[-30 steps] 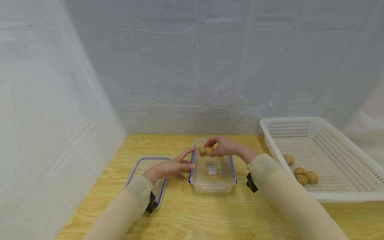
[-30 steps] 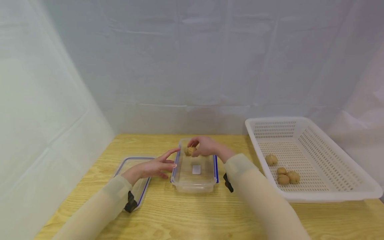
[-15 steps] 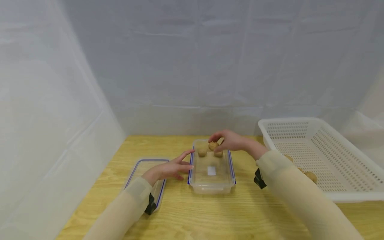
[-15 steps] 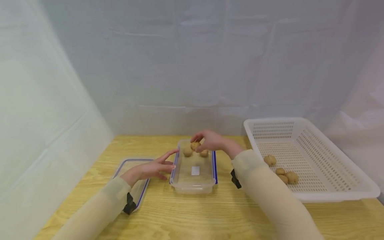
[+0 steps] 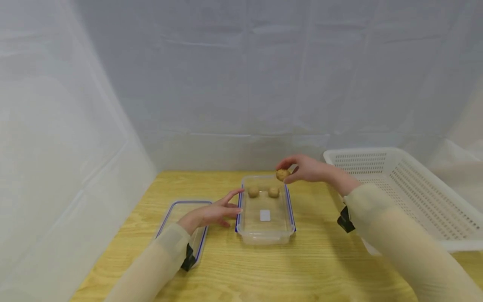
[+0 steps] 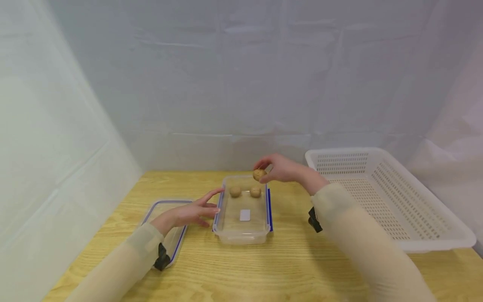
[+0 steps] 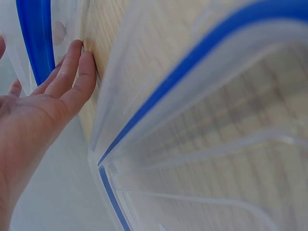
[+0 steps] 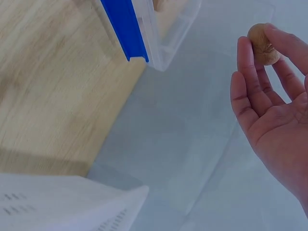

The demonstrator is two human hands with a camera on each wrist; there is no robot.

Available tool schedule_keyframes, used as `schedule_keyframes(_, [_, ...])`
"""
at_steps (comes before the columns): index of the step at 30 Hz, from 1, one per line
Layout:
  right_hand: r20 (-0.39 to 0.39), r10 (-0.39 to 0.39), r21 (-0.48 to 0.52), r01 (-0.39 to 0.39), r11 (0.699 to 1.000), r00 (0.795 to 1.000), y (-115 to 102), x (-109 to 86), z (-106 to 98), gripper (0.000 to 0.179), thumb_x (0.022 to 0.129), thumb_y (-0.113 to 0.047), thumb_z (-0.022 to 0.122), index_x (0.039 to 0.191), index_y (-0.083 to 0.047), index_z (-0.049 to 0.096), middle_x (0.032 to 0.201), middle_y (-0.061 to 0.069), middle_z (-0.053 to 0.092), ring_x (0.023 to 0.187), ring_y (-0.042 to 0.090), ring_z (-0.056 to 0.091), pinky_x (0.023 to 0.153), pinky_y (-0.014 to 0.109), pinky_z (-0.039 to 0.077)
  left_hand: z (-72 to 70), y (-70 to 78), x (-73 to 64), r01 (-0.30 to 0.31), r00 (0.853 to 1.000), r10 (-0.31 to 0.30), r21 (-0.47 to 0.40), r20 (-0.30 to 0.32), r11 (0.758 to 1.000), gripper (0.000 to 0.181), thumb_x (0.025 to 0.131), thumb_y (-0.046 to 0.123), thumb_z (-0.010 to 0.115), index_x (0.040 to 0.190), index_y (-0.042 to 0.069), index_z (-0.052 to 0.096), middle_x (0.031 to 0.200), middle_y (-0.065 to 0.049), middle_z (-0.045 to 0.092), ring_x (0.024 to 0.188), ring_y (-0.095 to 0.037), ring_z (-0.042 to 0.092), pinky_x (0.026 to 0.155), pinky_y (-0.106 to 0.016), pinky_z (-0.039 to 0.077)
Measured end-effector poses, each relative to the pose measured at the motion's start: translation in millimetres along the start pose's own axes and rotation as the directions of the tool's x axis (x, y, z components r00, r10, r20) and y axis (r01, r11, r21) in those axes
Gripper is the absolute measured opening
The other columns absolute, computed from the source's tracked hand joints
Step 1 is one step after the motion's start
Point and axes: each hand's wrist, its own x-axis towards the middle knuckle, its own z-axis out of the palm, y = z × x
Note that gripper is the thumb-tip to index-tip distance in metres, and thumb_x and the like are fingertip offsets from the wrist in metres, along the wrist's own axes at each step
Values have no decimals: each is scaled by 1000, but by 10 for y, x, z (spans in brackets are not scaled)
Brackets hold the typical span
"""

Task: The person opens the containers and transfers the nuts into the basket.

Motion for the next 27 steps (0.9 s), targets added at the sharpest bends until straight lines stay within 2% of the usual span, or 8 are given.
schedule_keyframes(7, [-38,-76,2,76,997,996,45,-234,-204,38,90,-16,71,124,-2,61,117,16,57,106,31,57,85,41,50,1,0,-20,-2,1000,2,3,2,1000,72,101,23,54,156,28,8,149,-31,27,131,-48,36,91,-51,46])
schedule_keyframes(10, [-54,-47,-4,47,999,997,82,-351,-300,39,91,-15,69,126,-1,60,122,20,55,105,33,58,83,42,51,7,4,-27,-1,1000,1,0,1,1000,72,101,23,54,156,28,8,148,-31,28,131,-48,36,90,-51,46])
schedule_keyframes(11, [-52,-10,5,10,1000,999,90,-392,-335,41,91,-15,69,128,0,58,126,22,53,107,35,58,84,44,51,9,6,-29,-1,1000,1,0,0,1000,72,101,23,54,156,27,8,148,-31,28,131,-48,36,90,-50,46])
schedule_keyframes(14, [-68,34,8,-34,999,997,129,-511,-426,43,93,-14,67,132,0,55,132,24,48,111,38,56,85,45,50,17,16,-35,1,1000,-1,-6,-5,1000,72,101,21,54,156,27,8,148,-31,29,131,-48,36,91,-51,46])
schedule_keyframes(20, [-99,54,20,-52,998,994,269,-748,-544,45,93,-16,68,133,-2,54,133,22,49,114,38,55,87,48,49,37,32,-30,4,1000,-4,-7,-6,1000,72,101,21,53,157,26,8,148,-31,28,131,-48,37,93,-52,44])
schedule_keyframes(27, [-145,68,25,-65,998,987,428,-1053,-639,44,92,-15,68,132,-3,55,125,17,54,106,27,59,80,36,52,38,26,-16,10,1000,-10,-1,-4,1000,71,101,22,54,156,28,9,149,-30,27,131,-46,37,92,-51,45])
